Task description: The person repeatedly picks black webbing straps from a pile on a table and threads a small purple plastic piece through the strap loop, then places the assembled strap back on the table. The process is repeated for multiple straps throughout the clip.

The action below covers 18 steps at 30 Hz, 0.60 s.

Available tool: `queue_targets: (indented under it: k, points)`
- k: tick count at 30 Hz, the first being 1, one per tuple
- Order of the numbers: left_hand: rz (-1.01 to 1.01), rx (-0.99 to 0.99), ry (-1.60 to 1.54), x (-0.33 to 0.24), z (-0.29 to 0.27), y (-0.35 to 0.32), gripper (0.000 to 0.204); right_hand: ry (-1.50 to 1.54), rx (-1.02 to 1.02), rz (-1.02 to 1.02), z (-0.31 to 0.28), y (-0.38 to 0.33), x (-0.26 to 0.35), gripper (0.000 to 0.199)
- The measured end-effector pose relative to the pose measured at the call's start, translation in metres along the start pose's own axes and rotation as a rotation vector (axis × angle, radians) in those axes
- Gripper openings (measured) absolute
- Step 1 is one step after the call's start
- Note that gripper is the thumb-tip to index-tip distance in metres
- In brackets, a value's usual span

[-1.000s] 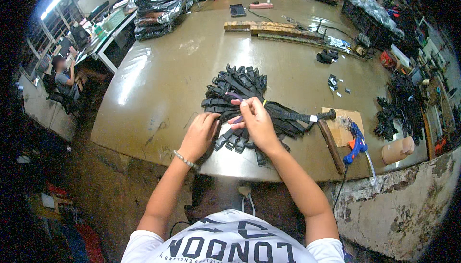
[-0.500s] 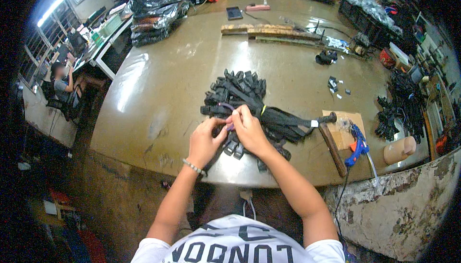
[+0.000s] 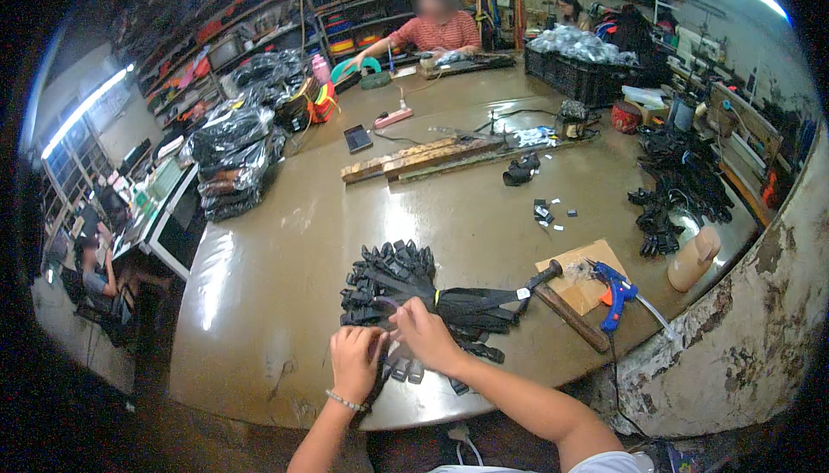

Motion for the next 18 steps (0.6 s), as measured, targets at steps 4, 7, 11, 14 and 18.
queue_targets:
  k: [4, 7, 11, 14, 18]
  points:
    - [0.015, -0.019, -0.040, 0.010, 0.005, 0.000, 0.011, -0.001, -0.034, -0.036, 0.000, 0.003, -0.001, 0.029]
    - [0.017, -0.031, -0.023, 0.013, 0.008, -0.002, 0.012, -0.030, -0.010, -0.040, 0.001, 0.003, -0.004, 0.030]
    - [-0.005, -0.067, -0.074, 0.015, 0.008, -0.006, 0.011, 0.077, 0.021, -0.018, 0.001, 0.002, -0.006, 0.026]
    - [-0.075, -0.028, -0.137, 0.020, 0.014, -0.008, 0.011, 0.119, 0.050, 0.089, 0.002, 0.002, -0.010, 0.024]
    - [-0.129, -0.088, -0.212, 0.026, 0.013, -0.010, 0.010, 0.065, 0.088, 0.056, 0.003, 0.001, -0.006, 0.015]
Point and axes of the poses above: each hand's wrist, its own y-axis towards the middle knuckle, its own z-axis out of the palm, x = y × z, the point moved 7 cm from there along y, towards the middle knuckle, and after that the axes turned 11 degrees about -y, right-handed, at the moved point
